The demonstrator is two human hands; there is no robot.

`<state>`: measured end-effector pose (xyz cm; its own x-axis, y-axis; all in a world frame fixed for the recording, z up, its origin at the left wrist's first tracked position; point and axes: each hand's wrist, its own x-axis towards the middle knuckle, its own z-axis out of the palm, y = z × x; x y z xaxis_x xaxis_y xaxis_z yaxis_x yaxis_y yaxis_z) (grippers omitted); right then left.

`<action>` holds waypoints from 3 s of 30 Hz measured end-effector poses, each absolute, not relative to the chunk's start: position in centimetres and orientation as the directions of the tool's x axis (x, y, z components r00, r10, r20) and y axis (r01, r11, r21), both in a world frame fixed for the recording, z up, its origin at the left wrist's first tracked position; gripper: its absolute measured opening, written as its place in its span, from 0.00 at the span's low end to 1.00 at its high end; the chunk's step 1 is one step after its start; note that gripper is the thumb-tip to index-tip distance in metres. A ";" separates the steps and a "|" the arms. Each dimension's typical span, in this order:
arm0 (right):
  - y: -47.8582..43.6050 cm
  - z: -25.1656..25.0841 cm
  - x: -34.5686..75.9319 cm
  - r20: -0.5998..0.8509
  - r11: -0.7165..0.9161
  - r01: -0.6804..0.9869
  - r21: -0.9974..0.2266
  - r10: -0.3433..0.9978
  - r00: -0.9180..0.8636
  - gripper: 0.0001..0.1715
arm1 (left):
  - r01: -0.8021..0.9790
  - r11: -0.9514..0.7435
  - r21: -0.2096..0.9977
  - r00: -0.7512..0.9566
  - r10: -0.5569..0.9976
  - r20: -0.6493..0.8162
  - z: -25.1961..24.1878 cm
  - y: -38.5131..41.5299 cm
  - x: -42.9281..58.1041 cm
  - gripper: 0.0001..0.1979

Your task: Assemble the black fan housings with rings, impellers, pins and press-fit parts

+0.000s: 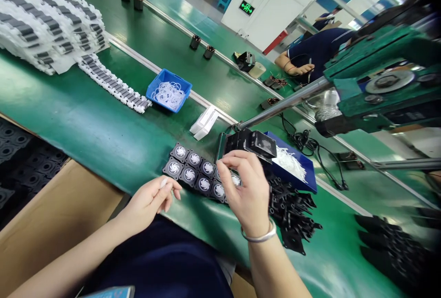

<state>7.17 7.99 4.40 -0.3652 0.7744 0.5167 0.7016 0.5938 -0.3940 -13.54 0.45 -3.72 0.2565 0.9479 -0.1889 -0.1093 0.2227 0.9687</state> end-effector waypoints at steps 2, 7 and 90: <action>7.9 4.0 7.0 0.451 0.612 0.679 -0.405 0.780 -0.434 0.02 | -0.069 0.200 0.977 0.239 0.954 -0.179 -3.9 0.8 -14.0 0.20; 7.8 3.3 6.5 0.436 0.636 0.652 -0.413 0.767 -0.471 0.03 | -0.053 0.184 0.982 0.238 0.957 -0.166 -3.8 1.3 -14.1 0.20; 9.0 3.5 2.4 0.307 0.521 0.548 -0.654 0.845 -0.438 0.04 | -0.359 0.327 0.874 0.311 0.925 -0.218 -2.7 0.0 -12.8 0.23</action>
